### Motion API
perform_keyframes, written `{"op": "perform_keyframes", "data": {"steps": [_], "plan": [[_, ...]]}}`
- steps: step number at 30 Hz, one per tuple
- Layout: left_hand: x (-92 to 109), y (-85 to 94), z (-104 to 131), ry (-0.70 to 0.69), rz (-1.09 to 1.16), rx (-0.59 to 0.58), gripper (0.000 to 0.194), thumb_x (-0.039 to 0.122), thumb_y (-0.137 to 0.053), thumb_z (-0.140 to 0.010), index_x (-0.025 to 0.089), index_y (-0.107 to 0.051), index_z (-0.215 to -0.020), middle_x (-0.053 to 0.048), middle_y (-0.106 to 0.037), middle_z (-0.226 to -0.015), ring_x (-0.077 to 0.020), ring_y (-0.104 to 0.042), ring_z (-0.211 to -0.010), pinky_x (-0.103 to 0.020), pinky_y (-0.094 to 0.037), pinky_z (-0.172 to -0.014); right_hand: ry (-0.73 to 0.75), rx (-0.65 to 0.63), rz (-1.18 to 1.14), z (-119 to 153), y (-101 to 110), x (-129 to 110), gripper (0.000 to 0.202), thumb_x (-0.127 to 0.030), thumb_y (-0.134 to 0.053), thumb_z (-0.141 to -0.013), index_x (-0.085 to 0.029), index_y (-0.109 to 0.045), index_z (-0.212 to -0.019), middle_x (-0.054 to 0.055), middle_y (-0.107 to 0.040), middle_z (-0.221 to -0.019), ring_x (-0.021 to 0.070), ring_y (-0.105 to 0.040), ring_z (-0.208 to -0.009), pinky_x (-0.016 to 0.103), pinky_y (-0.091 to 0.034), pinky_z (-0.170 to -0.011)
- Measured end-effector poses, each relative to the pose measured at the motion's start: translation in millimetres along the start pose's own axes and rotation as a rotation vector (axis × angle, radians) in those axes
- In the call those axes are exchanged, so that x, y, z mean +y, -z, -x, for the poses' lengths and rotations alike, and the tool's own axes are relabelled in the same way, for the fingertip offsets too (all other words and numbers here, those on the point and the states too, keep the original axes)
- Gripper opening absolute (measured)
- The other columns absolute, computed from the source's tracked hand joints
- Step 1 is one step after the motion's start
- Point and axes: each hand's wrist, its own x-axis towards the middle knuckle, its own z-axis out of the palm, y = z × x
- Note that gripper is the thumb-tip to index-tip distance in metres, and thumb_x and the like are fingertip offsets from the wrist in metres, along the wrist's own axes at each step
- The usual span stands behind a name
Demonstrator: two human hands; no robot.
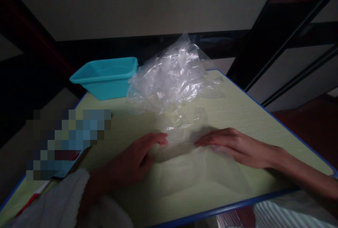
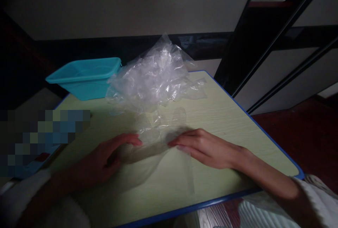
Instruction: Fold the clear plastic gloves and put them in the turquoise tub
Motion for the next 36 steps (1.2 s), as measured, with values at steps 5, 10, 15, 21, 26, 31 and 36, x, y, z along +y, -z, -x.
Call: {"op": "perform_keyframes", "data": {"steps": [5,10,15,21,26,31,36], "plan": [[-1,-0.3,3,-0.012,-0.008,0.003,0.059,0.008,-0.044,-0.064,0.02,-0.044,-0.122,-0.006,-0.06,-0.117,-0.0217,-0.056,-0.109,-0.036,-0.045,-0.094,-0.118,0.03,-0.159,-5,5,3,0.041,-0.041,-0.031,-0.095,-0.015,-0.062,-0.089,0.004,-0.063,-0.076,0.0135,-0.059,-0.067,0.024,-0.044,-0.058],[0,-6.4,0,0.106,-0.071,0.062,0.047,0.022,-0.056,-0.07,0.021,-0.051,-0.117,-0.006,-0.061,-0.117,-0.0249,-0.058,-0.106,-0.035,-0.046,-0.092,-0.244,0.121,-0.265,-11,3,4,0.041,-0.041,-0.035,-0.094,-0.014,-0.063,-0.083,0.002,-0.061,-0.072,0.0125,-0.055,-0.066,0.024,-0.041,-0.062],[4,-10.1,-9,0.178,0.054,0.115,0.045,0.019,-0.055,-0.072,0.022,-0.049,-0.116,-0.002,-0.068,-0.099,-0.0187,-0.064,-0.093,-0.029,-0.049,-0.084,-0.328,0.205,-0.457,-17,-3,8,0.039,-0.043,-0.041,-0.091,-0.014,-0.065,-0.081,0.003,-0.066,-0.077,0.0127,-0.059,-0.072,0.025,-0.044,-0.07],[6,-9.2,-17,0.214,0.166,0.154,0.038,0.016,-0.052,-0.072,0.021,-0.047,-0.11,-0.001,-0.071,-0.089,-0.0164,-0.066,-0.087,-0.027,-0.049,-0.081,-0.461,0.28,-0.686,-21,-5,12,0.041,-0.052,-0.052,-0.082,-0.013,-0.065,-0.076,0.005,-0.069,-0.076,0.0141,-0.063,-0.069,0.028,-0.049,-0.07],[8,-7.2,-21,0.3,0.3,0.165,0.03,0.023,-0.053,-0.073,0.02,-0.047,-0.103,-0.002,-0.071,-0.084,-0.0173,-0.068,-0.078,-0.029,-0.051,-0.075,-0.544,0.291,-0.906,-23,-7,16,0.039,-0.053,-0.062,-0.075,-0.014,-0.064,-0.076,0.005,-0.07,-0.076,0.015,-0.066,-0.07,0.031,-0.051,-0.075],[9,-7.2,-25,0.34,0.419,0.189,0.027,0.023,-0.055,-0.073,0.021,-0.046,-0.098,0.0,-0.069,-0.077,-0.0171,-0.067,-0.074,-0.03,-0.051,-0.072,-0.544,0.338,-1.005,-25,-8,17,0.033,-0.049,-0.065,-0.073,-0.016,-0.062,-0.073,0.003,-0.069,-0.072,0.0135,-0.065,-0.069,0.03,-0.051,-0.075],[7,-7.7,-27,0.344,0.491,0.206,0.033,0.022,-0.056,-0.071,0.02,-0.044,-0.102,0.002,-0.066,-0.072,-0.0157,-0.064,-0.07,-0.03,-0.049,-0.069,-0.522,0.339,-0.896,-23,-6,16,0.026,-0.036,-0.07,-0.071,-0.015,-0.056,-0.077,0.001,-0.068,-0.071,0.0105,-0.063,-0.063,0.024,-0.047,-0.062]]}}
